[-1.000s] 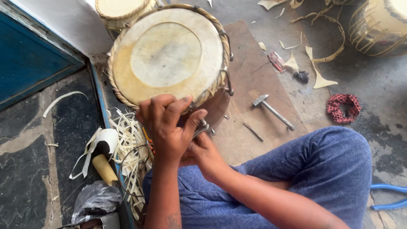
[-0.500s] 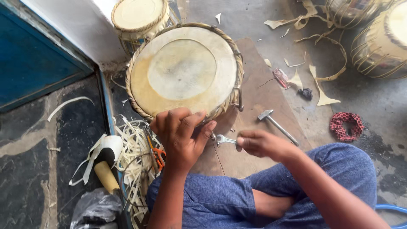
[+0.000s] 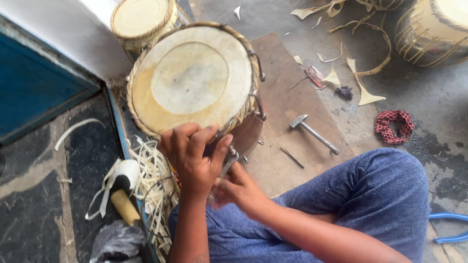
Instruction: The person tightens the tension rods of a drum using a wrench, strikes the rim with a hammer, and adjusts the leather bindings using pliers.
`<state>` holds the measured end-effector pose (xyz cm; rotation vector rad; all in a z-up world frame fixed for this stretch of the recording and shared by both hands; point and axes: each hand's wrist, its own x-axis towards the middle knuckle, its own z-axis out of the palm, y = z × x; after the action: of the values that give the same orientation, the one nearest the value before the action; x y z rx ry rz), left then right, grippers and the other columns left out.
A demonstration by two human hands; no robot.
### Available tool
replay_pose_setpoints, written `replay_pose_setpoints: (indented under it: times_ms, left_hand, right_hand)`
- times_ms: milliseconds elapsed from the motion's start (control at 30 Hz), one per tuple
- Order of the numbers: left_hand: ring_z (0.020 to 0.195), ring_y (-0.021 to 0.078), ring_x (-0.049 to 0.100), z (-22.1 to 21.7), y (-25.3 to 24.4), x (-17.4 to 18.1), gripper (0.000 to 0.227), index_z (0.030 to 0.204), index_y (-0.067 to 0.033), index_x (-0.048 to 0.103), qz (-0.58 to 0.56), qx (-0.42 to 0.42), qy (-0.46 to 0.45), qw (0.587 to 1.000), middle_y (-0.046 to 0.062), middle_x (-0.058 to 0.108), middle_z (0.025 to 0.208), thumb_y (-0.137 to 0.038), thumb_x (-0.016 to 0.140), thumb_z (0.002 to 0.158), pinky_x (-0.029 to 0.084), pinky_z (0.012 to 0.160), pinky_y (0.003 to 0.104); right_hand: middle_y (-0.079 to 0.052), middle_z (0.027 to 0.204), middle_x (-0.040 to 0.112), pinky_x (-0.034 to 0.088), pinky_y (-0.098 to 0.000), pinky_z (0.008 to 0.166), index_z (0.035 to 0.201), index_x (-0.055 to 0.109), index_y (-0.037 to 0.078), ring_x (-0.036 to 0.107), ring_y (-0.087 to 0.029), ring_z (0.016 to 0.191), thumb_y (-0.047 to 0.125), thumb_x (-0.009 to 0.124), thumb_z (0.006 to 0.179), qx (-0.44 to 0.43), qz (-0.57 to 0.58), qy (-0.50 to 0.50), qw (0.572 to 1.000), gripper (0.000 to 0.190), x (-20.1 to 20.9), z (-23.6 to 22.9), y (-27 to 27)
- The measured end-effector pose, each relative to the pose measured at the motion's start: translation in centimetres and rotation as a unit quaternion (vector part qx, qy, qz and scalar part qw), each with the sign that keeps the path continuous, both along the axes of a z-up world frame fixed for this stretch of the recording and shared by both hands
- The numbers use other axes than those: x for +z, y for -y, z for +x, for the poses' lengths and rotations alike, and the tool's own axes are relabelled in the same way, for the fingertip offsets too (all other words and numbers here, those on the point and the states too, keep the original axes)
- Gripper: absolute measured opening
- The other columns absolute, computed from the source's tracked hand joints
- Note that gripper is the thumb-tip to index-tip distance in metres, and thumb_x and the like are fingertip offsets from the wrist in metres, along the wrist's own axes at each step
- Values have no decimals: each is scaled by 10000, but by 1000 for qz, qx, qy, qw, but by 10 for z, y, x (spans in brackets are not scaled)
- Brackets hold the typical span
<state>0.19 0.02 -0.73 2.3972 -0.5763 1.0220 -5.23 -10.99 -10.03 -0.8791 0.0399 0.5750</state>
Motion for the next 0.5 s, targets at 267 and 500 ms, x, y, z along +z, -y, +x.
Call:
replay_pose_setpoints:
  times_ms: [267,500]
  left_hand:
    - [1033,254,499,3,-7,-2,299,1055,-208,701,18,-4,-2,1000,-13,555,1029,-392,836,862,334,1004,459]
    - [1036,261,502,-1,-3,6,297,1047,-205,716,-3,4,6,1000,-7,558,1024,-397,835,855,340,1010,448]
  right_hand:
    - [39,707,583,429,-244,499,1063,716,191,542,-93,574,342,586,973,121,-342,33,931,218,-39,24,58]
    - [29,685,456,354,-250,526,972,665,83,423,-90,604,364,555,1072,211,-265,167,926,318,-13,58,128]
